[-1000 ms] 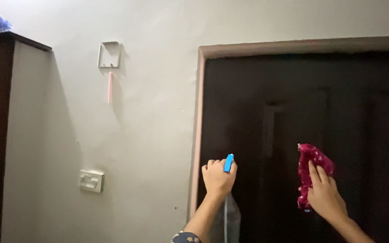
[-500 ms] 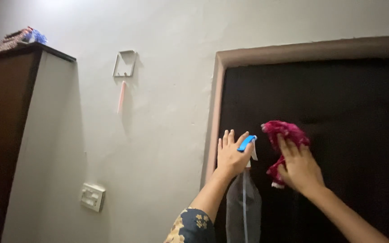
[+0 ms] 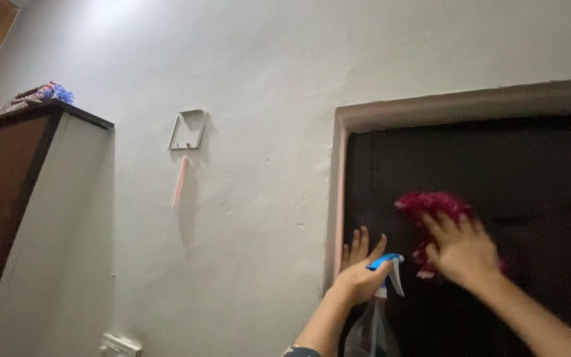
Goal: Spray a door with cleaning solution and wipe it with a cloth.
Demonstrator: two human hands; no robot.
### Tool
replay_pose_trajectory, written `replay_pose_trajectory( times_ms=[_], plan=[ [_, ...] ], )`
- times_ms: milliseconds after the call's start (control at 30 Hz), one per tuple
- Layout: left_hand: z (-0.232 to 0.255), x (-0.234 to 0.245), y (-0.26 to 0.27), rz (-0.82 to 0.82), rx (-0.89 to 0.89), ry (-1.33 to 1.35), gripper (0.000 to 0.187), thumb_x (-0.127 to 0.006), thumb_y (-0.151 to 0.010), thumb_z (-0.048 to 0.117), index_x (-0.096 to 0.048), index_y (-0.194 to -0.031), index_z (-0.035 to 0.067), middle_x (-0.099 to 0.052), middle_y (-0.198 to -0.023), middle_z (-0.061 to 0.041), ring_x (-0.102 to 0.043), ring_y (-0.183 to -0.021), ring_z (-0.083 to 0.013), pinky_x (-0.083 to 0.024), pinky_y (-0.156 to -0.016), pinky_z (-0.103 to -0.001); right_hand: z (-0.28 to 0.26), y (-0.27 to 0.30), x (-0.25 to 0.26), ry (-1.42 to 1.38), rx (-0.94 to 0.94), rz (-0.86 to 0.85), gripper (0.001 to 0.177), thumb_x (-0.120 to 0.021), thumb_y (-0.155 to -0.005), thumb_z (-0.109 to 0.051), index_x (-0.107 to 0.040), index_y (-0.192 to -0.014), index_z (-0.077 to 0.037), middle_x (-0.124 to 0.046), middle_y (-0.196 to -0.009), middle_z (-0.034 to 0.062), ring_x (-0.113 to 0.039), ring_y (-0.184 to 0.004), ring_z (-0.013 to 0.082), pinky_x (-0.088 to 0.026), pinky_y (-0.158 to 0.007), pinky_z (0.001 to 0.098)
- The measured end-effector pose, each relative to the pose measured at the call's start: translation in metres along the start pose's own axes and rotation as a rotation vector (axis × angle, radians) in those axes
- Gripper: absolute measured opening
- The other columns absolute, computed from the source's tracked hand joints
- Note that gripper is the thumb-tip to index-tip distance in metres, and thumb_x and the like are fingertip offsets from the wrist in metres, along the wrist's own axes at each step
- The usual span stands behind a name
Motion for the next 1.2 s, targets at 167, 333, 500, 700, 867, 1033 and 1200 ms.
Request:
replay_pose_trajectory(
  times_ms=[167,333,500,700,867,1033,1200],
  plan=[
    [-0.014,0.003,-0.005,-0.146,0.06,0.066,0.078,-0.029,-0.096,0.06,-0.019,-0.164,0.021,0.011,-0.174,-0.014,0.013,-0.161,-0.029,0.004,-0.126,-0.052,0.0,-0.051,-0.019,-0.016,-0.134,0.014,0.077,-0.037,-0.099,-0.055,-0.006,-0.165,-0.031,-0.014,-0.171,0.0029,-0.021,-0.153,0.0313,-0.016,-0.125,0.0475],
    [-0.029,-0.016,-0.004,-0.298,0.094,-0.002,0.079,-0.02,-0.095,0.064,-0.013,-0.163,0.025,0.017,-0.172,-0.009,0.019,-0.158,-0.0258,0.006,-0.126,-0.049,-0.029,-0.046,-0.031,0.002,-0.162,0.055,0.076,-0.036,-0.099,-0.056,-0.007,-0.165,-0.031,-0.015,-0.171,0.0044,-0.021,-0.154,0.0327,-0.014,-0.127,0.0476],
    [-0.035,-0.036,0.005,-0.331,0.081,-0.003,0.08,-0.022,-0.095,0.063,-0.014,-0.164,0.025,0.013,-0.173,-0.009,0.015,-0.16,-0.0262,0.006,-0.126,-0.05,-0.037,-0.03,-0.036,-0.003,-0.019,-0.012,0.077,-0.037,-0.099,-0.059,-0.006,-0.165,-0.032,-0.015,-0.17,0.0058,-0.022,-0.152,0.0377,-0.017,-0.126,0.0475],
    [-0.022,-0.032,0.008,-0.306,0.101,-0.1,0.08,-0.02,-0.095,0.061,-0.01,-0.165,0.024,0.011,-0.173,-0.01,0.012,-0.16,-0.0263,0.007,-0.126,-0.054,-0.036,-0.021,-0.045,0.013,0.067,0.118,0.074,-0.038,-0.098,-0.054,-0.012,-0.163,-0.03,-0.023,-0.166,0.0087,-0.029,-0.149,0.0391,-0.021,-0.125,0.0496],
    [-0.02,-0.04,0.014,-0.345,0.168,-0.099,0.078,-0.019,-0.096,0.059,-0.006,-0.165,0.024,0.014,-0.173,-0.009,0.016,-0.159,-0.0269,0.007,-0.126,-0.052,-0.045,-0.003,-0.052,0.071,0.134,0.086,0.074,-0.038,-0.098,-0.053,-0.011,-0.163,-0.03,-0.023,-0.166,0.01,-0.029,-0.149,0.0397,-0.02,-0.125,0.0515],
    [-0.018,-0.049,0.015,-0.367,0.21,-0.145,0.08,-0.021,-0.094,0.061,-0.002,-0.164,0.028,0.015,-0.173,-0.004,0.015,-0.159,-0.0231,0.007,-0.126,-0.051,-0.049,0.012,-0.053,0.028,0.145,0.026,0.072,-0.039,-0.099,-0.053,-0.012,-0.162,-0.032,-0.02,-0.167,0.0086,-0.023,-0.151,0.0408,-0.017,-0.126,0.0517],
    [-0.019,-0.056,0.015,-0.3,0.225,-0.155,0.081,-0.021,-0.094,0.063,-0.009,-0.165,0.026,0.011,-0.174,-0.006,0.012,-0.16,-0.0238,0.008,-0.127,-0.05,-0.051,0.029,-0.046,-0.014,0.205,-0.091,0.075,-0.045,-0.1,-0.048,-0.009,-0.163,-0.031,-0.014,-0.17,0.0065,-0.016,-0.154,0.0383,-0.012,-0.127,0.0503]
  ],
)
Point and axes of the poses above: each hand's wrist, its own y-axis away from the middle knuckle, its own x-axis out of the back of the hand, z = x × y, the point moved 3 cm from there along -y, towards the middle knuckle
